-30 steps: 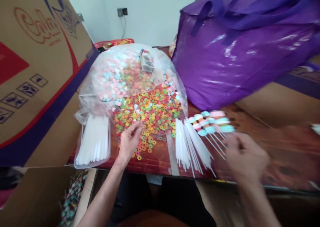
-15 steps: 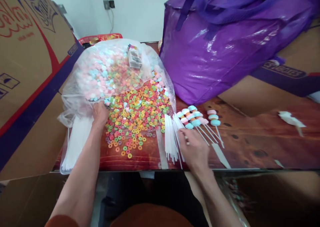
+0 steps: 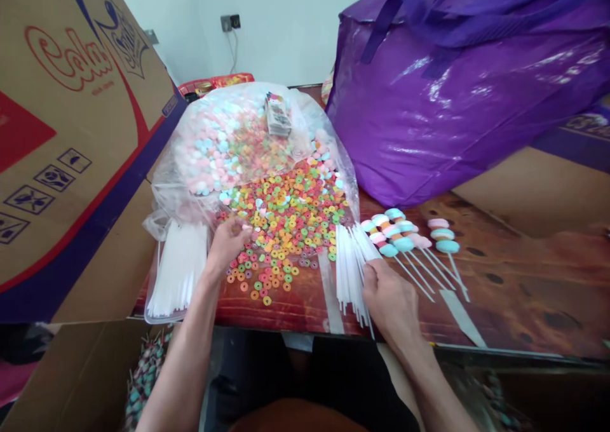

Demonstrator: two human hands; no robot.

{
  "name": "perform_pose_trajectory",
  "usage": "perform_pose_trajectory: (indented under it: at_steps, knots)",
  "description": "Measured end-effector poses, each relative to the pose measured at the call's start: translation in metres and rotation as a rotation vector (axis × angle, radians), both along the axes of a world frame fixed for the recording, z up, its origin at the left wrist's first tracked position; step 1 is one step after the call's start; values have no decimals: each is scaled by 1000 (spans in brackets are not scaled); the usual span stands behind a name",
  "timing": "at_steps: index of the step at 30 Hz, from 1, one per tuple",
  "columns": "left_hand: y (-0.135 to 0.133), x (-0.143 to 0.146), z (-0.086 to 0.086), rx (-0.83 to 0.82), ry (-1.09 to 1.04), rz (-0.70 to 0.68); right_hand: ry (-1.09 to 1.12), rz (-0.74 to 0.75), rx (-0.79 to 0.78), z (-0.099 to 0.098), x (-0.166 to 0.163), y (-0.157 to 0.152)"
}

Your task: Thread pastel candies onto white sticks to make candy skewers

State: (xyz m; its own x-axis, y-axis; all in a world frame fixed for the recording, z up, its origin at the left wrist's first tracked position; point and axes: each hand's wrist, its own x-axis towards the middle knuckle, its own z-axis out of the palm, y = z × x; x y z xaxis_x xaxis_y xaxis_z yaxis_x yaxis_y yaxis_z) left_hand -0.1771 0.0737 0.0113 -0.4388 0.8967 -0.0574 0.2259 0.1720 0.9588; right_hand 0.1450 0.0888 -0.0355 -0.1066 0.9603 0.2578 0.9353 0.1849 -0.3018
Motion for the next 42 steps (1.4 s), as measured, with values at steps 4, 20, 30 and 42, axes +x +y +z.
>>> perform_pose_trajectory:
  at_steps: [4,20,30,42]
  knots:
    - [4,-8,-3,-55,191,106,142,7,112,5,-15,-13]
    - [111,-37,-13,-88,645,378,210,440,17,36,-120,26]
    - [90,11,-24,-129,560,159,81,409,40,23,-134,60]
    - [43,7,-4,45,246,47,245,424,33,24,-126,56]
